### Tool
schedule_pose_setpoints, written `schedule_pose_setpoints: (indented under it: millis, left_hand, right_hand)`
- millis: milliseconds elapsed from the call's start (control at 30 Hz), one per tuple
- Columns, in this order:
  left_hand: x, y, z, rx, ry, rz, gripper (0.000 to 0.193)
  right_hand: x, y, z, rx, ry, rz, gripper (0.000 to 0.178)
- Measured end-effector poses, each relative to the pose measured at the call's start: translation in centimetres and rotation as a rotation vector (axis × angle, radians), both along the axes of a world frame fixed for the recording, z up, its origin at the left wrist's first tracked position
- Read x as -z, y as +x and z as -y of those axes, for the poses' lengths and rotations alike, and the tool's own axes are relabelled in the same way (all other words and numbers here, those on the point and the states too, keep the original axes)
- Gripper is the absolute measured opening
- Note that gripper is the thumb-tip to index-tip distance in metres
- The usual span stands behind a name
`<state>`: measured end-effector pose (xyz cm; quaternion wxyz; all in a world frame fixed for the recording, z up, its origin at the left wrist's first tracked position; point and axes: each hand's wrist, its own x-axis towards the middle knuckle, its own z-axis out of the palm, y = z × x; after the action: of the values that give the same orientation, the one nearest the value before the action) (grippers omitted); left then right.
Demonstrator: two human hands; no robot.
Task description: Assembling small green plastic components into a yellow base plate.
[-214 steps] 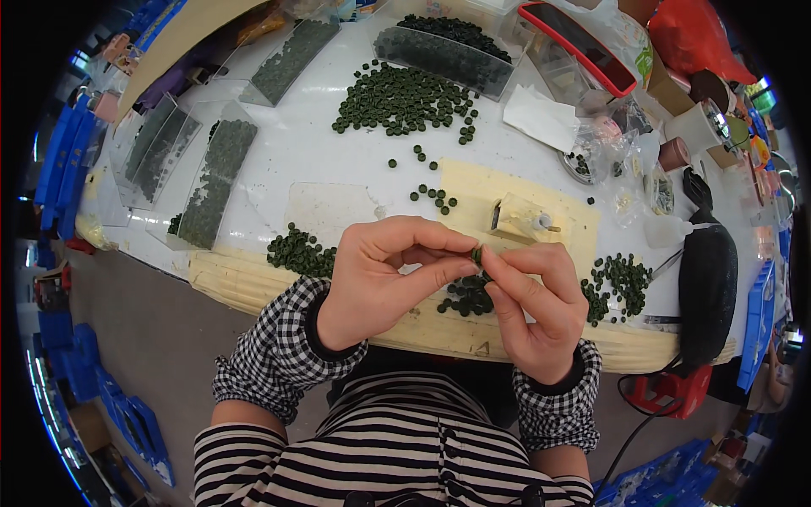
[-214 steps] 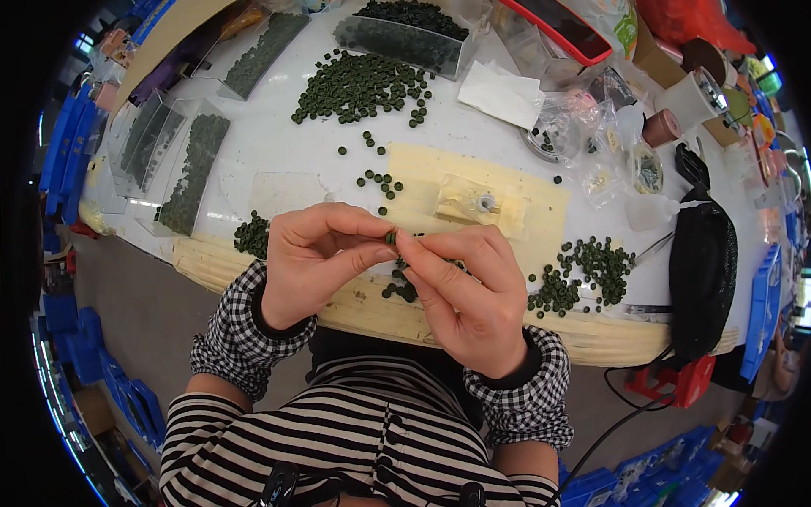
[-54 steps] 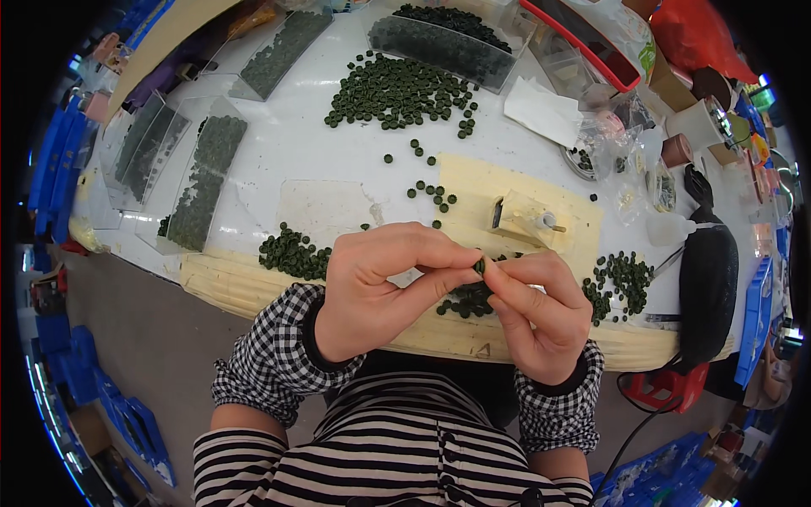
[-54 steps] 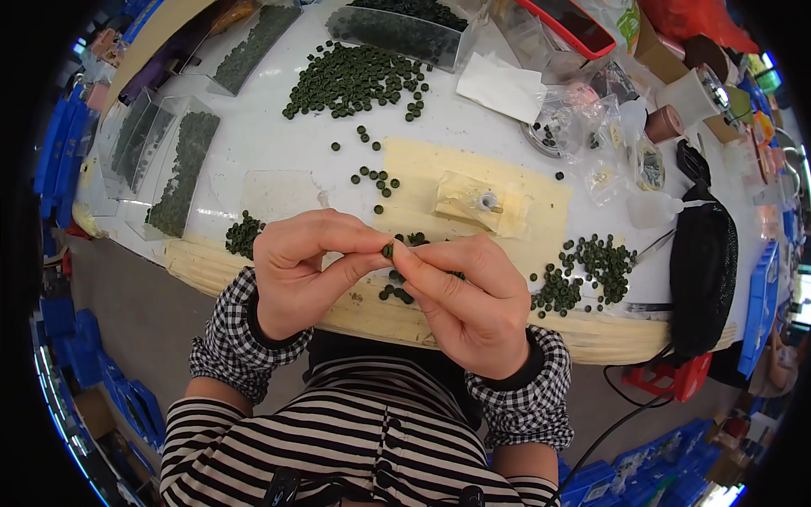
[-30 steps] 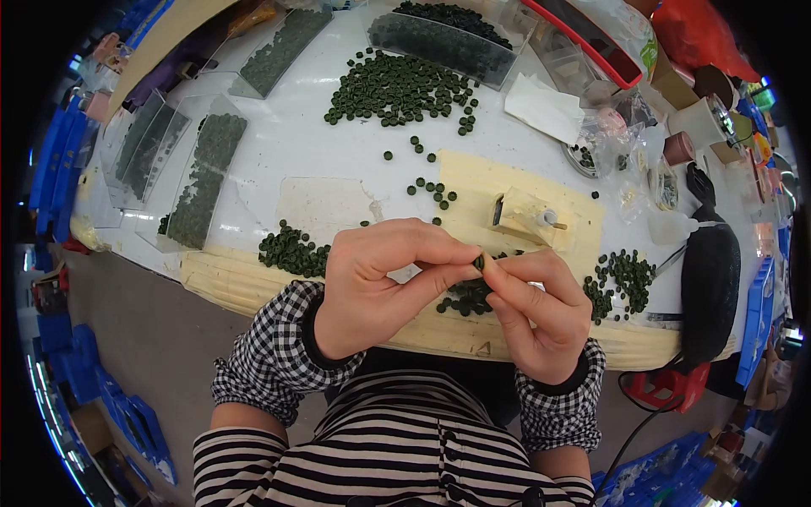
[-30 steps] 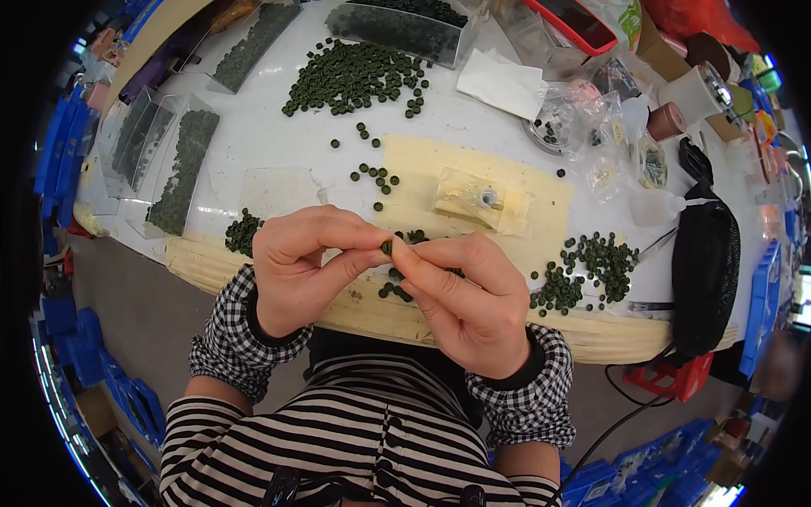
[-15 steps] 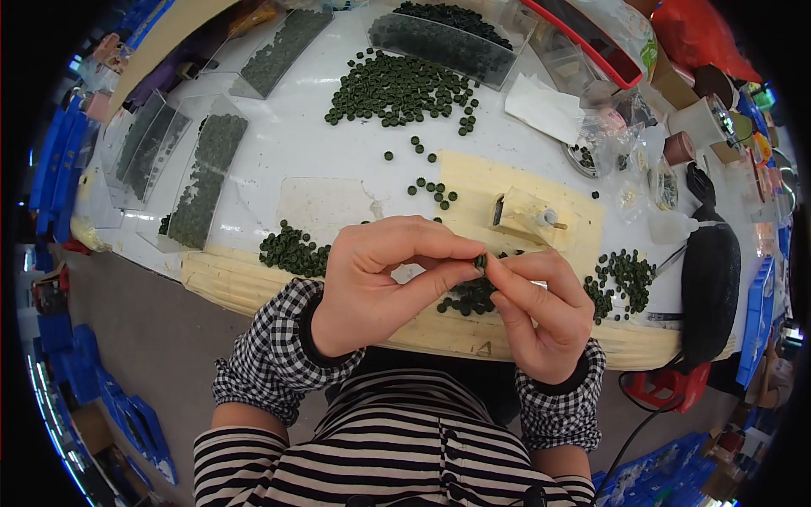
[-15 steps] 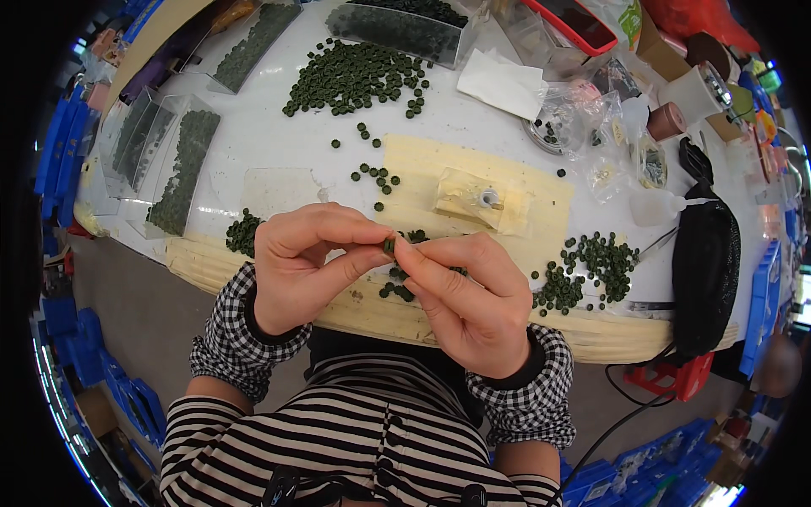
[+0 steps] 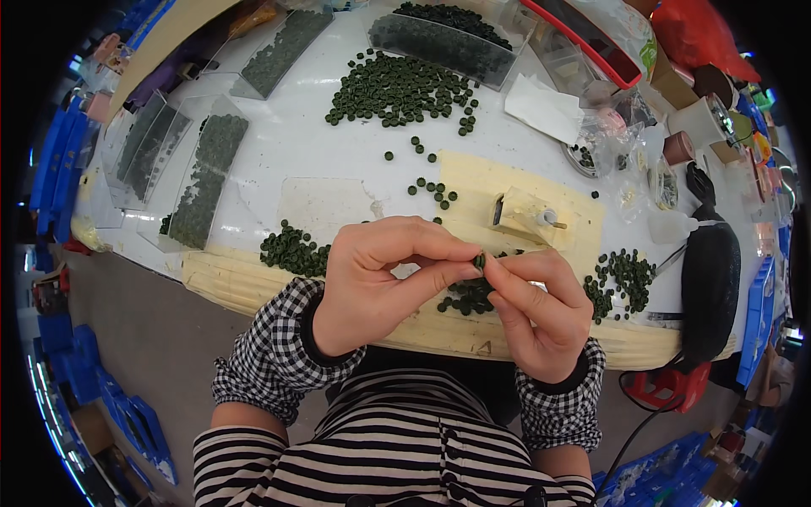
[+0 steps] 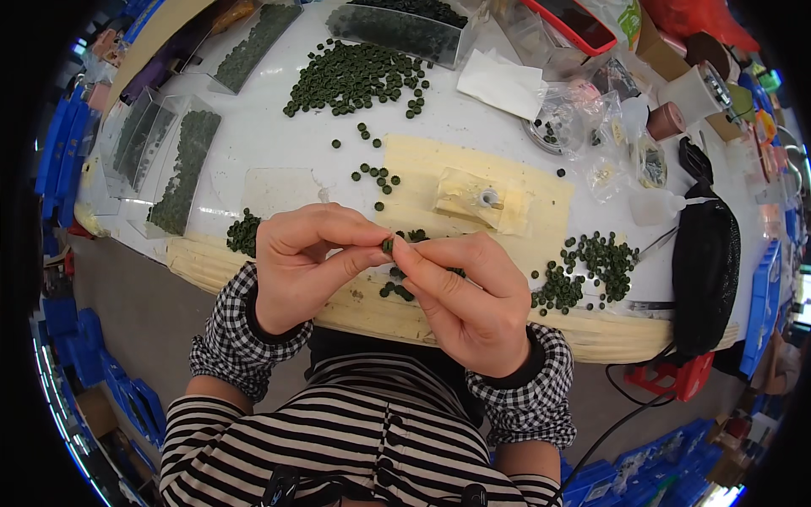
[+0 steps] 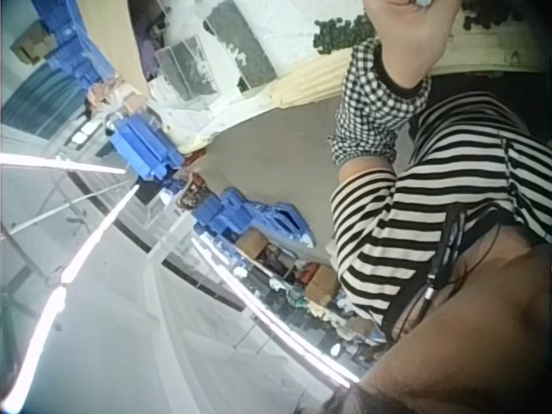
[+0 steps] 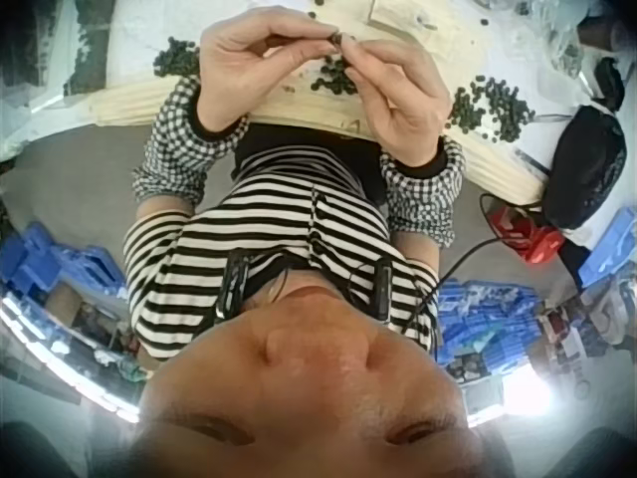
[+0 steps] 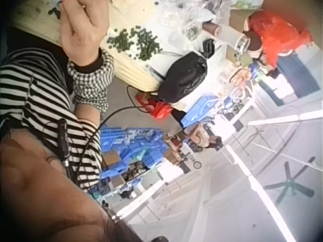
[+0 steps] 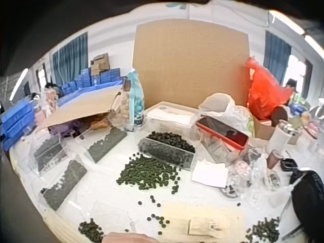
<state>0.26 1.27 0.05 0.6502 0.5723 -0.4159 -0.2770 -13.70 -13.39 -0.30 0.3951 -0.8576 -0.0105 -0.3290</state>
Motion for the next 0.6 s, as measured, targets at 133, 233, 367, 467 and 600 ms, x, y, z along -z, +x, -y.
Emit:
schedule_pose_setpoints:
  millis: [133,233,367,467,600]
  left_hand:
    - [0.02,-0.02,-0.08,0.001,0.012,-0.02,0.02]
    - [0.1,-0.08,-0.04,0.005,0.001,-0.043,0.019]
    - [0.32,-0.15,0.06,0.018,-0.023,-0.114,0.018]
    - [0.32,-0.12,-0.06,0.023,-0.021,-0.127,0.017]
    - [0.16,-0.12,-0.01,0.03,0.009,-0.159,0.017]
  right_hand:
    - [0.0,-0.01,-0.01,-0.004,-0.014,-0.013,0.039]
    - [0.05,0.0,0.12,-0.016,-0.017,-0.008,0.039]
    - [0.22,-0.05,0.2,-0.024,-0.02,-0.008,0.04]
    - [0.11,0.0,0.22,-0.028,-0.039,-0.008,0.039]
    - [0.17,0.03,0.26,-0.021,-0.059,-0.004,0.039]
